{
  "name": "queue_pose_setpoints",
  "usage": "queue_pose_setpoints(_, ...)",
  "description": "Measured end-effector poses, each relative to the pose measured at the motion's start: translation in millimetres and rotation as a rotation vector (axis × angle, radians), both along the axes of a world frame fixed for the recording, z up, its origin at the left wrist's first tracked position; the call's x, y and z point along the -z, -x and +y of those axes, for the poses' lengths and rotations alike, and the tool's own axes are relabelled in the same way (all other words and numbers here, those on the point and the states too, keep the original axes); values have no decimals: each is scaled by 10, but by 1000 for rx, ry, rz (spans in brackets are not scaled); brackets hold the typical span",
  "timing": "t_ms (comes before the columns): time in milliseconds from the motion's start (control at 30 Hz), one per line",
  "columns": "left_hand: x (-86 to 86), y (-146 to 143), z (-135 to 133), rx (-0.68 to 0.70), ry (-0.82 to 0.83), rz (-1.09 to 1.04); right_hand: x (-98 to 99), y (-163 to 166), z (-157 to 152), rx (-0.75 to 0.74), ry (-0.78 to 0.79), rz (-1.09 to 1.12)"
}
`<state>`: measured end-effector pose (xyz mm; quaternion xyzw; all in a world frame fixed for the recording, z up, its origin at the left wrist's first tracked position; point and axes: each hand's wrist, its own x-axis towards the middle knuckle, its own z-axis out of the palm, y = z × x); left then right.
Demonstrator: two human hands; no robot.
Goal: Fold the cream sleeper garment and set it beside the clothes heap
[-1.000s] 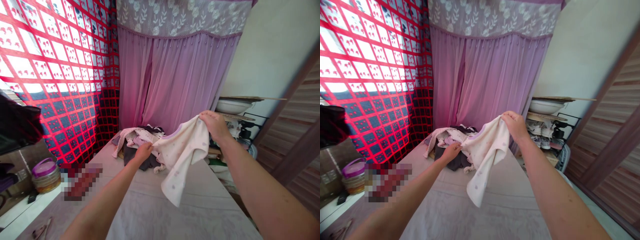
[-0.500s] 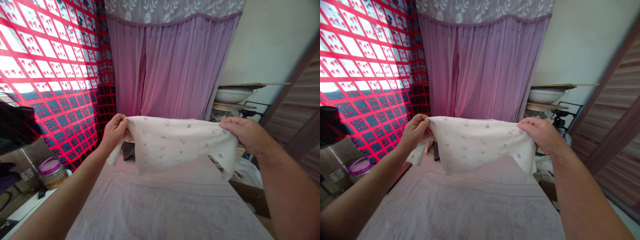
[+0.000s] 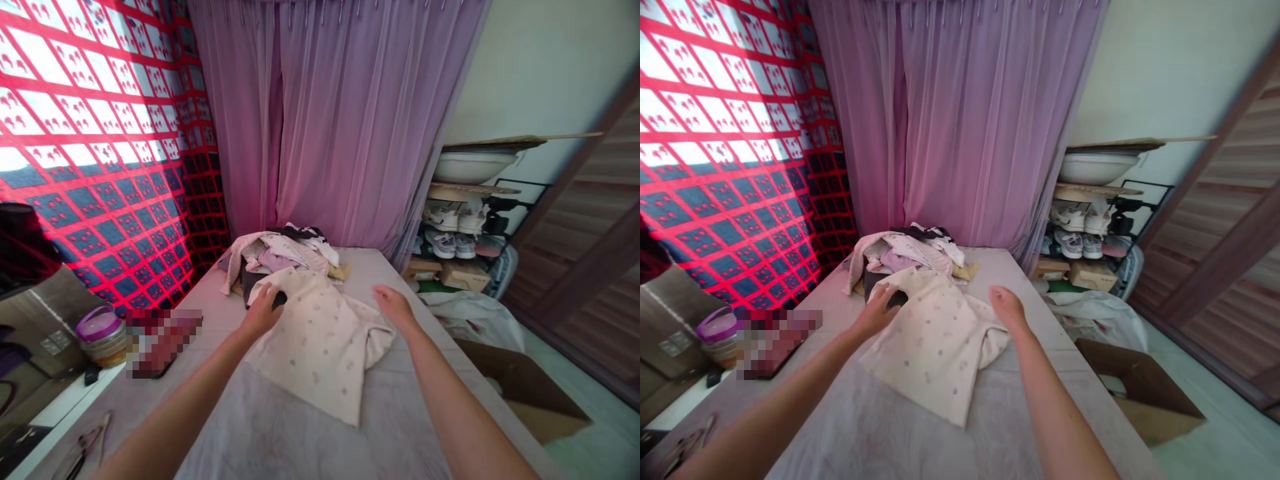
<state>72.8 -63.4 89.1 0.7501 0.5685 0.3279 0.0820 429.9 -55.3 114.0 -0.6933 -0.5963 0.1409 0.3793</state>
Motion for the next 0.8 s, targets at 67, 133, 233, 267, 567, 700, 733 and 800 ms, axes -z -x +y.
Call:
queue_pose_setpoints(67, 388, 78, -195, 1, 73, 39, 394, 136, -228, -67, 43, 5)
queue_pose_setpoints(133, 670, 142, -360, -47, 142, 69, 731, 248, -436, -97, 29, -33)
queue_pose_setpoints(233, 878, 175, -515, -102, 108, 110, 1066, 353, -638, -101, -78, -126)
queue_pose_setpoints(267, 901, 169, -545, -108, 85, 126, 1130, 373, -678, -110, -113, -155)
queue_pose_setpoints(567, 807, 36, -653, -210, 125, 247, 1161, 417, -819, 78, -105, -551)
queue_pose_setpoints(700, 779, 34, -668, -194, 143, 253, 1057, 419, -841, 49, -9, -605)
queue_pose_setpoints(733, 773, 37, -670, -189, 147, 255, 1032, 417, -846, 30, 6, -607)
queue_pose_setpoints(800, 762, 42, -674, -186, 154, 258, 993, 401, -863, 14, 13, -602)
